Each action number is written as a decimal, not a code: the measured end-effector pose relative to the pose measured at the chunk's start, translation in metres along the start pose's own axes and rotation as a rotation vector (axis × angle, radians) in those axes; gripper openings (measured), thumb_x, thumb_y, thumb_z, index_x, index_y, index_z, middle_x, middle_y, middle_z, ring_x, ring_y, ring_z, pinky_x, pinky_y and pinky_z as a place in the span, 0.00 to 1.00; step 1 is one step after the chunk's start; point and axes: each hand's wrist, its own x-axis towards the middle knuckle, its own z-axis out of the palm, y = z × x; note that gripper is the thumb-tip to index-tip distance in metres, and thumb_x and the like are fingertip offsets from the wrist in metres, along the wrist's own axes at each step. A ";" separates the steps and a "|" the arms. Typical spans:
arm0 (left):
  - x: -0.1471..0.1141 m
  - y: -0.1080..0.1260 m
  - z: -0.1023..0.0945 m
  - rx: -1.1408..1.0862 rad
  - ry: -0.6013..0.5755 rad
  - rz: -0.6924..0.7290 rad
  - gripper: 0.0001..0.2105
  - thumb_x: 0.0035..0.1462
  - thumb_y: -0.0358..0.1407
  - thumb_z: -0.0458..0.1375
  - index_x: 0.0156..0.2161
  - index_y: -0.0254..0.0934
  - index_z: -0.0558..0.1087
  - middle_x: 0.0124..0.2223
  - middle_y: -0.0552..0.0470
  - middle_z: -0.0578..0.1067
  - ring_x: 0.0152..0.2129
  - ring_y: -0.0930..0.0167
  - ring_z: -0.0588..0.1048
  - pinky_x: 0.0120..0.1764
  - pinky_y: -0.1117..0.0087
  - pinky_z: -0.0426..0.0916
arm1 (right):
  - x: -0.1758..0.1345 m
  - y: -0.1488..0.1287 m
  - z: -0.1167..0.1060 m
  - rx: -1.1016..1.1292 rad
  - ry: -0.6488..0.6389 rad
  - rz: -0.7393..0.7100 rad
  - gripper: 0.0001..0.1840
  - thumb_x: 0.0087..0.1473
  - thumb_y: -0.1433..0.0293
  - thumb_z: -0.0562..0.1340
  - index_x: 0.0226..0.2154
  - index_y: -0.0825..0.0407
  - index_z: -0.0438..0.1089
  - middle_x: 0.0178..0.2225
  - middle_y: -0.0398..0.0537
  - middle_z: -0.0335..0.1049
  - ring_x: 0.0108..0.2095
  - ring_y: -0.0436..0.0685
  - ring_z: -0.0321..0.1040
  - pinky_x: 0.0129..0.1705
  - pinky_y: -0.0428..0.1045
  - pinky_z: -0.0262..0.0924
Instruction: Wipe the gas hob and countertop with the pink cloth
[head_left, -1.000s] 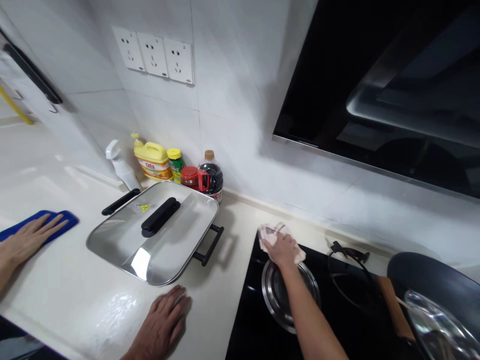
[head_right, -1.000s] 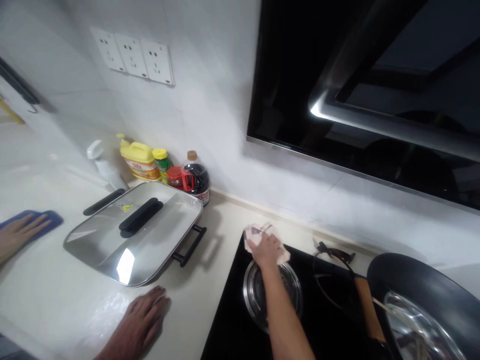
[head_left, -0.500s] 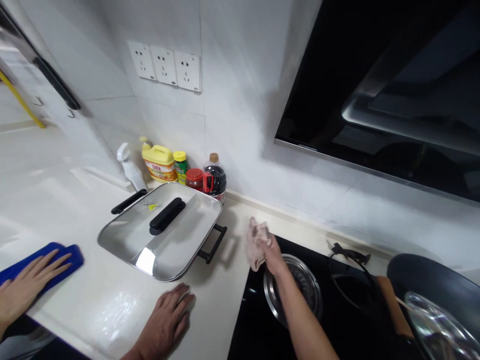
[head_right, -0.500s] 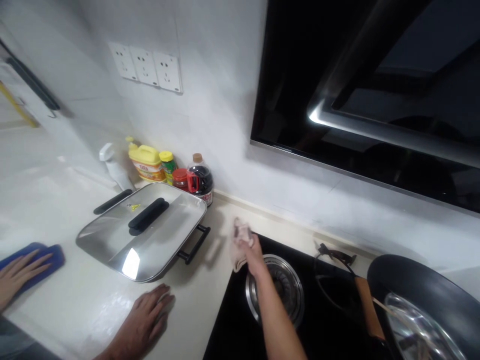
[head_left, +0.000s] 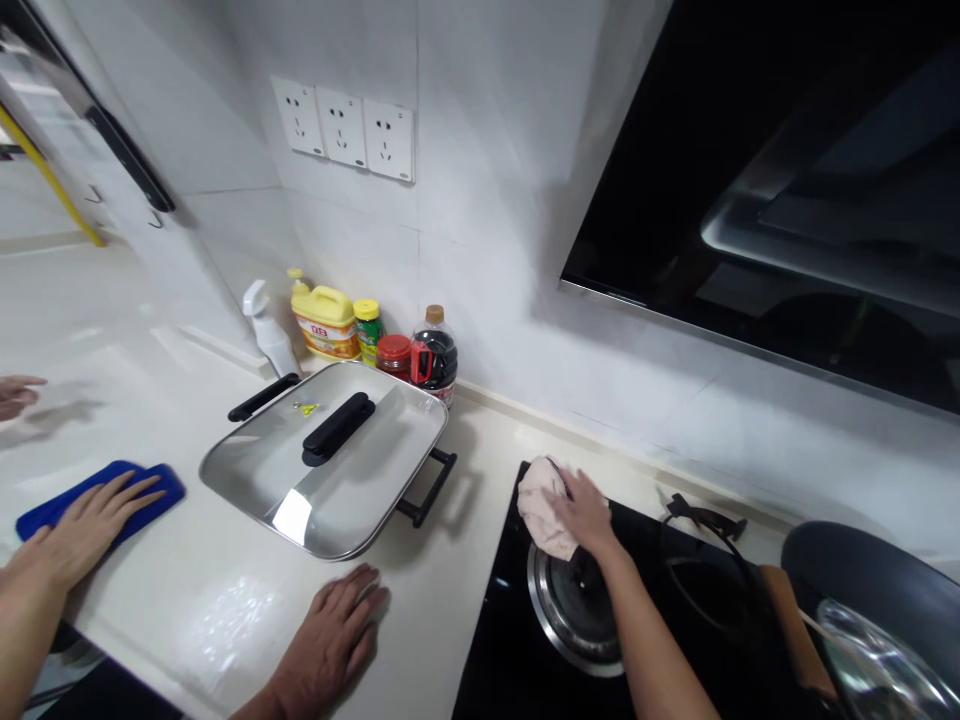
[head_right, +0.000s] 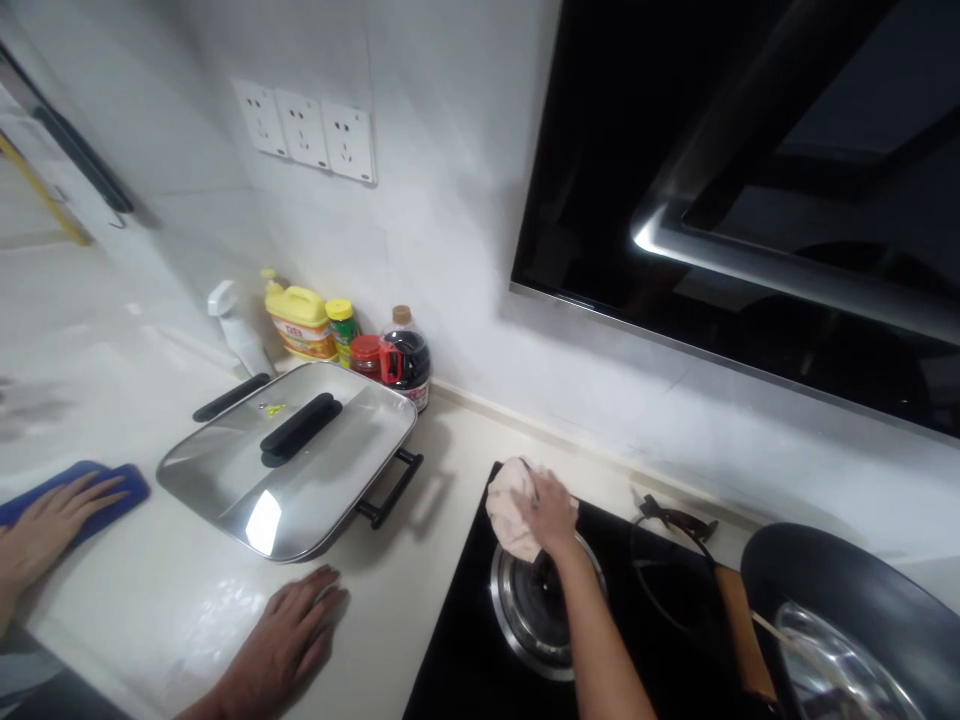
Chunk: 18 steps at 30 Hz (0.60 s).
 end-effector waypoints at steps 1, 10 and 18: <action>0.000 0.000 0.000 0.002 0.002 0.002 0.16 0.65 0.36 0.57 0.57 0.43 0.73 0.58 0.46 0.77 0.58 0.62 0.72 0.57 0.61 0.66 | -0.005 -0.014 0.015 -0.088 -0.079 -0.028 0.38 0.58 0.47 0.61 0.67 0.39 0.63 0.75 0.52 0.48 0.74 0.76 0.39 0.70 0.77 0.34; -0.006 -0.006 0.008 -0.024 0.005 0.018 0.18 0.66 0.37 0.56 0.60 0.44 0.73 0.61 0.47 0.76 0.59 0.62 0.72 0.57 0.60 0.67 | -0.038 -0.078 0.076 -0.369 -0.348 -0.424 0.32 0.64 0.45 0.59 0.67 0.34 0.63 0.75 0.46 0.48 0.76 0.73 0.31 0.71 0.74 0.30; 0.002 -0.001 -0.001 -0.029 0.009 0.015 0.17 0.66 0.37 0.56 0.58 0.43 0.73 0.58 0.47 0.77 0.58 0.62 0.72 0.56 0.61 0.66 | 0.009 0.006 0.000 -0.455 -0.159 -0.077 0.28 0.68 0.53 0.55 0.66 0.39 0.63 0.72 0.51 0.53 0.71 0.67 0.47 0.70 0.68 0.40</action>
